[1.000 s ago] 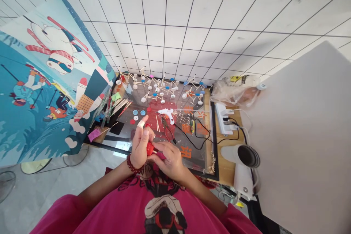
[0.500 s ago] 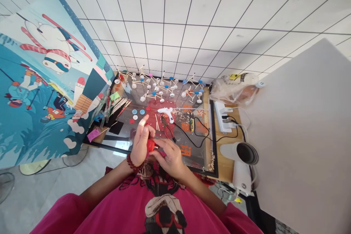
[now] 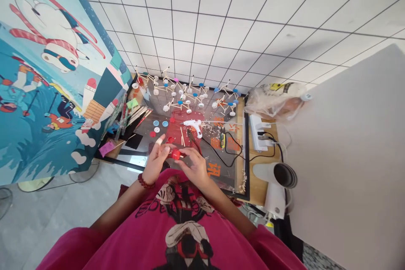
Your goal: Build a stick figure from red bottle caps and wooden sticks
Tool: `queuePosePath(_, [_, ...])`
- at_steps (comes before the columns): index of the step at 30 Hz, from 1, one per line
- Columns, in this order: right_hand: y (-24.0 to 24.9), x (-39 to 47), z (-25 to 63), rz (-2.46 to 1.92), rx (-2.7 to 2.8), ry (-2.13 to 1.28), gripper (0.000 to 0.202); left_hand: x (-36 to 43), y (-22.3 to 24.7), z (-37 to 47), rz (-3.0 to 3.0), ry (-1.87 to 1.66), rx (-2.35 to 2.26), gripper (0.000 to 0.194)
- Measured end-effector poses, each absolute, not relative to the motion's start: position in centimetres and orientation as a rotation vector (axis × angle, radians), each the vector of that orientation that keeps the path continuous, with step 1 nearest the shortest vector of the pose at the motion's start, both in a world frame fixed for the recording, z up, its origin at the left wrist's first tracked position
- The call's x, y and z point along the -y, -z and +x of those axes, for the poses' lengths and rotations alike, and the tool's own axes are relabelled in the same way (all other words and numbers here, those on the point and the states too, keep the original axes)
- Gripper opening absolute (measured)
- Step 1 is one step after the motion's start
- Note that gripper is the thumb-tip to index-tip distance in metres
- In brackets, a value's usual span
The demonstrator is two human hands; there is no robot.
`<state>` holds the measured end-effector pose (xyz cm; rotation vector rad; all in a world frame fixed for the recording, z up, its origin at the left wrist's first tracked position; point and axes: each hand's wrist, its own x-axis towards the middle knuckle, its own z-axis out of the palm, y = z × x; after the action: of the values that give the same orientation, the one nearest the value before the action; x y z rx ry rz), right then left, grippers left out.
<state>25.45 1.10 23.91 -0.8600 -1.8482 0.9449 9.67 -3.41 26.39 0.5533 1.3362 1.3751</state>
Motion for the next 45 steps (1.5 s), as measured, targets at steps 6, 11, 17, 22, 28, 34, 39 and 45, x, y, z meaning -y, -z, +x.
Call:
queuePosePath(6, [-23.1,-0.9,25.4,-0.807,1.853,-1.014,0.026,4.5,-25.6,9.0,0.634,-1.335,-1.178,0.079])
queuePosePath(11, [-23.0,-0.3,25.6,-0.827,1.695,-1.335,0.043,5.4,-25.9,8.9,0.926,-1.414,-1.246,0.09])
queuePosePath(17, [-23.8,0.2,25.5,-0.745,1.48,-1.731,0.029,6.0,-25.8,8.6,1.224,-1.386,-1.348,0.083])
queuePosePath(22, [-23.8,0.2,25.4,-0.765,1.474,-1.593,0.028,6.0,-26.8,8.9,1.073,-1.323,-1.273,0.093])
queuePosePath(28, [-24.1,0.0,25.8,-0.779,1.673,-1.286,0.026,5.3,-27.2,9.3,0.688,-1.361,-1.199,0.079])
queuePosePath(34, [-24.6,-0.3,25.9,-0.791,1.787,-1.155,0.031,5.0,-26.8,9.3,0.642,-1.375,-1.177,0.079])
queuePosePath(39, [-24.5,-0.5,25.8,-0.792,1.852,-1.021,0.029,4.1,-26.4,9.8,0.376,-1.409,-1.1,0.062])
queuePosePath(45, [-24.2,-0.5,25.3,-0.74,1.959,-0.865,0.032,1.6,-25.5,10.4,0.111,-1.27,-0.955,0.055])
